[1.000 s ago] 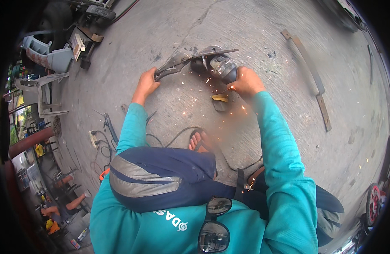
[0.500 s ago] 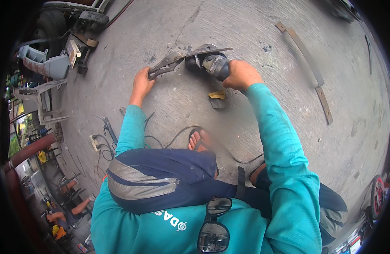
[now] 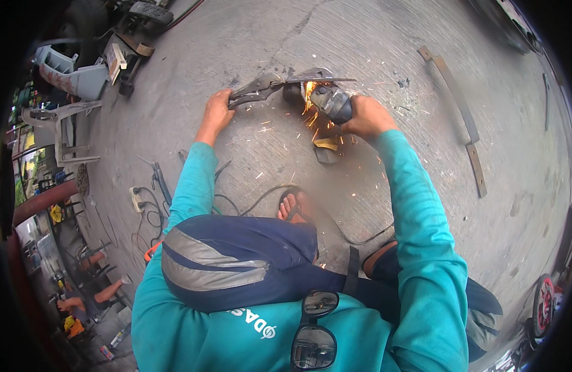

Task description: The person sits on the floor and uses a crowbar and pliers to pry and bend a metal bracket. They then use an angle grinder to cut and smooth the metal piece, producing sparks.

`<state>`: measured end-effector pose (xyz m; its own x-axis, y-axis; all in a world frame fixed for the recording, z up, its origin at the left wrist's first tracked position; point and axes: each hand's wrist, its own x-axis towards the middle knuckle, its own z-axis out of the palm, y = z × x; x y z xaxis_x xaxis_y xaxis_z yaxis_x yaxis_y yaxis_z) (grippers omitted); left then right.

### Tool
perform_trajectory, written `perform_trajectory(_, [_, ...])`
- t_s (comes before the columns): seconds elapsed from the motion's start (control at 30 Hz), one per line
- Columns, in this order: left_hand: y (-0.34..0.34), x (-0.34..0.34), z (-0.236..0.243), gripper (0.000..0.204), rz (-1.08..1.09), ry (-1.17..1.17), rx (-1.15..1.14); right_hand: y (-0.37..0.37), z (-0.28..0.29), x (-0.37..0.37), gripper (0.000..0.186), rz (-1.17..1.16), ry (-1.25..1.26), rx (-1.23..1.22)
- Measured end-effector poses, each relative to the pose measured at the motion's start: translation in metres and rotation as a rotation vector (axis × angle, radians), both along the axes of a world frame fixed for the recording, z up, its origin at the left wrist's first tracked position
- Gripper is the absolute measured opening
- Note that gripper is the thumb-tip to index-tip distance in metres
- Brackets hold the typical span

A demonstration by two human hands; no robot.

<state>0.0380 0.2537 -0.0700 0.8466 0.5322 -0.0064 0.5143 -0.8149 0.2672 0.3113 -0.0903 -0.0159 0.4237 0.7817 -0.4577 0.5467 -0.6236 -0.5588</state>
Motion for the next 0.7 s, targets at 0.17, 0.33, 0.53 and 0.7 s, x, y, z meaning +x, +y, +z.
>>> perform_trajectory(0.17, [-0.014, 0.007, 0.003, 0.042, -0.031, -0.020, 0.097, -0.012, -0.009, 0.001, 0.053, -0.031, 0.014, 0.022])
perform_trajectory(0.33, [-0.012, -0.003, -0.001, 0.038, 0.067, 0.048, -0.006, -0.033, 0.046, -0.001, 0.051, -0.141, 0.185, 0.051])
perform_trajectory(0.53, [-0.021, -0.009, 0.013, 0.042, 0.130, 0.133, -0.345, -0.094, 0.077, 0.047, 0.055, -0.354, 0.204, 0.161])
perform_trajectory(0.7, [-0.019, -0.009, 0.007, 0.048, 0.161, 0.231, -0.444, -0.109, 0.091, 0.058, 0.053, -0.565, 0.172, 0.284])
